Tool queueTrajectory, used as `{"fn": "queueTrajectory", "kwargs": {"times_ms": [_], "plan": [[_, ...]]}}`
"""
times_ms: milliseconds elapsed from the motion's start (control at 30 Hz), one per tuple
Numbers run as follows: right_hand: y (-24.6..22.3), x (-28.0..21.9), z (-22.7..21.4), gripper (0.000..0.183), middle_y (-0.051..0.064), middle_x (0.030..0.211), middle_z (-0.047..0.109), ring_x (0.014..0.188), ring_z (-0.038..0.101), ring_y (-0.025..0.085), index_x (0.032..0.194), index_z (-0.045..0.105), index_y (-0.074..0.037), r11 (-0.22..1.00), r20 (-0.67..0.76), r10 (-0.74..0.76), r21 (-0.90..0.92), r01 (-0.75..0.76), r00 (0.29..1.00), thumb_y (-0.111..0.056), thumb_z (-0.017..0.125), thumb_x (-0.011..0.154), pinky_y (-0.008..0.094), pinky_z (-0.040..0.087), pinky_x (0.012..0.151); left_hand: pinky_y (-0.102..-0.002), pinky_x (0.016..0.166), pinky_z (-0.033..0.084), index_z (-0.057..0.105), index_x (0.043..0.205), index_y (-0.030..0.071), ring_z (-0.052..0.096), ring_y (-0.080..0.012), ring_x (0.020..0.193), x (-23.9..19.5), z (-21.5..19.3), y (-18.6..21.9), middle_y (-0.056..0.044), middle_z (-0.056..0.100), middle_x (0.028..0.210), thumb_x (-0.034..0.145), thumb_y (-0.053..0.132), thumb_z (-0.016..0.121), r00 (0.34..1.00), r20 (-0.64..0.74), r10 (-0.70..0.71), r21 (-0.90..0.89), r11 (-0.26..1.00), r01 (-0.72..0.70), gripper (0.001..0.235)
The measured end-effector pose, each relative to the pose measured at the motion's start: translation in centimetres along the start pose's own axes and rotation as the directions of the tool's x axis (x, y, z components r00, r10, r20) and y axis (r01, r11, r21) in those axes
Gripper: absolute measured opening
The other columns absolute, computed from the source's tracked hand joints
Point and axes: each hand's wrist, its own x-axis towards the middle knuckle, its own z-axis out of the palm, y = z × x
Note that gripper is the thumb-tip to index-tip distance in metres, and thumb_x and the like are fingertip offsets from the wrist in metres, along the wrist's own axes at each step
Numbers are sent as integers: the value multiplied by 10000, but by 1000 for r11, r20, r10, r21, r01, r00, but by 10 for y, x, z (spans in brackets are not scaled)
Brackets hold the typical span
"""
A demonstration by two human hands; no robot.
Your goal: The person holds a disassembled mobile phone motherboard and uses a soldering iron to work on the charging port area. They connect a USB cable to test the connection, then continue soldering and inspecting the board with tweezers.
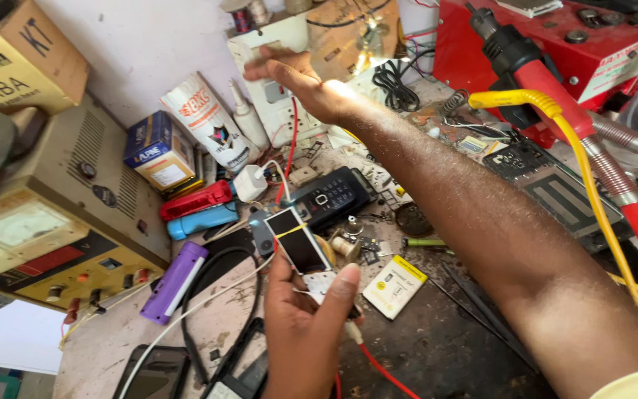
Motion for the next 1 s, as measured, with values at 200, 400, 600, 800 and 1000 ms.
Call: {"fn": "queueTrajectory", "kwargs": {"times_ms": [200, 400, 600, 800, 1000], "plan": [[20, -23, 2, 683, 141, 1692, 331, 1599, 246, 275, 1595, 414, -52, 983, -14, -161, -87, 159, 987, -541, 231, 1155, 409, 211, 1309, -261, 613, 554, 554, 1229, 26, 656, -101, 797, -1, -1, -3, -48, 689, 993, 900, 41, 734, 983, 116, 141, -74, 988, -133, 375], [33, -17, 5, 841, 226, 1470, 615, 1433, 556, 260, 1449, 536, 56, 850, -244, 524, 89, -519, 816, -685, 400, 1075, 358, 427, 1195, -241, 599, 554, 534, 1270, 56, 661, -75, 806, -3, -4, -1, -20, 676, 1005, 891, 29, 719, 977, 137, 165, -80, 985, -155, 422], [36, -17, -2, 757, 178, 1405, 639, 1284, 650, 223, 1553, 434, -169, 834, -107, 455, 399, -381, 884, -667, 424, 983, 377, 485, 1065, -240, 575, 555, 523, 1263, 52, 647, -70, 786, -2, -7, -6, -11, 659, 990, 898, 28, 734, 973, 149, 176, -102, 982, -162, 423], [28, -23, -2, 547, 131, 1376, 632, 1068, 726, 264, 1501, 454, -187, 826, -51, 345, 490, -278, 937, -504, 447, 1055, 421, 628, 972, -238, 568, 554, 515, 1273, 58, 649, -69, 773, 0, -10, -7, -16, 662, 962, 900, 38, 725, 973, 164, 163, -95, 984, -149, 428], [9, -15, 8, 443, 147, 1219, 709, 1022, 755, 260, 1445, 433, -215, 775, -52, 435, 530, -344, 899, -382, 539, 1049, 417, 681, 901, -227, 637, 528, 508, 1336, 18, 614, -63, 798, -2, -7, -7, -40, 633, 1021, 955, 14, 707, 940, 191, 281, -165, 954, -252, 430]]}}
